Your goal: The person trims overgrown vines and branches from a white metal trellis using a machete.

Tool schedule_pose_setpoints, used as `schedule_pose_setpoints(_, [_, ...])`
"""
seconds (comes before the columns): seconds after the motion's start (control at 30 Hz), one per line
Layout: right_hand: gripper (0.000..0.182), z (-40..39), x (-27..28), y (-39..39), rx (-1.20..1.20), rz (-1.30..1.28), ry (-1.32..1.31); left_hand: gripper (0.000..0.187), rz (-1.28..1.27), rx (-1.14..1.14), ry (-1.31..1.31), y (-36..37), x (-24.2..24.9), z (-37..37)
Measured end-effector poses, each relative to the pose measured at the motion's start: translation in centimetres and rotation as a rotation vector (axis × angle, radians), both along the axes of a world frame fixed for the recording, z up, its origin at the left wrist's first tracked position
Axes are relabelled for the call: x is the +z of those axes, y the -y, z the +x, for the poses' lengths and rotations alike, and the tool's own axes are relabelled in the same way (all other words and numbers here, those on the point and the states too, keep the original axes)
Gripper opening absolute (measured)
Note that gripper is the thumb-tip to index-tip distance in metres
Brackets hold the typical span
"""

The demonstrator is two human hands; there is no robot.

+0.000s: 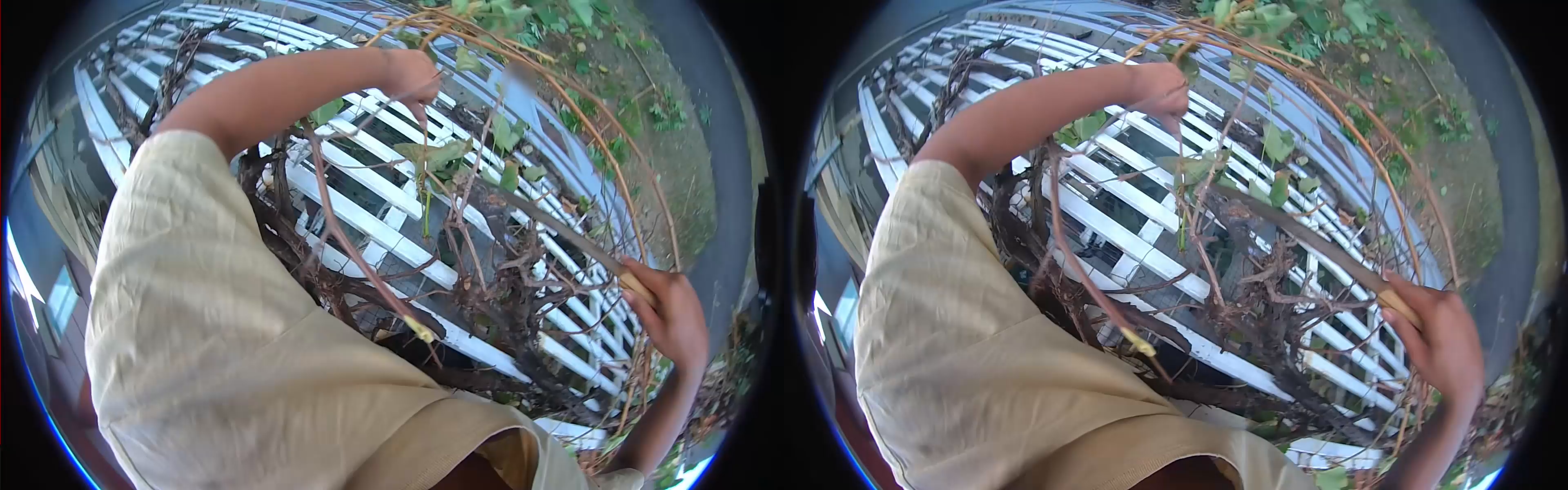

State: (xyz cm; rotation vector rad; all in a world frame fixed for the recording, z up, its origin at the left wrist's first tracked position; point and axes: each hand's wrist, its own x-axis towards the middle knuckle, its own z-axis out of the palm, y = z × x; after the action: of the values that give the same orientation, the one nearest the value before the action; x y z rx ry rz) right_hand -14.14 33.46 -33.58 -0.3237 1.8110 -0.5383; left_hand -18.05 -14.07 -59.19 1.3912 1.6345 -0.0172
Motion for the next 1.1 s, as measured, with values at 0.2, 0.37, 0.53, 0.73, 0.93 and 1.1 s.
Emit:
schedule_pose_setpoints(0.2, [0.049,0.4,-6.4,2.9,0.199,-0.163,-0.009,0.059,0.132,-0.066,0.278,-1.2,-5.1,-2.3])
schedule_pose_setpoints(0.37, [0.058,3.9,-13.2,6.7,0.433,-0.150,-0.017,0.053,-0.102,-0.309,0.281,-9.4,-7.0,-2.9])
schedule_pose_setpoints(0.53, [0.046,6.6,-20.2,11.8,0.327,-0.228,0.081,0.056,0.016,-0.335,0.321,-12.5,-8.0,-2.1])
schedule_pose_setpoints(0.73, [0.040,10.9,-24.0,15.9,0.144,-0.516,-0.024,0.070,-0.207,-0.380,0.261,-13.3,-6.2,-3.1])
schedule_pose_setpoints(0.93, [0.046,11.4,-28.8,13.0,0.136,-0.211,0.034,0.071,-0.076,-0.008,0.160,-14.0,-7.7,-6.5])
schedule_pose_setpoints(1.1, [0.050,9.3,-23.6,14.2,0.111,-0.223,0.047,0.064,0.070,0.071,-0.103,-17.3,-8.3,-11.3])
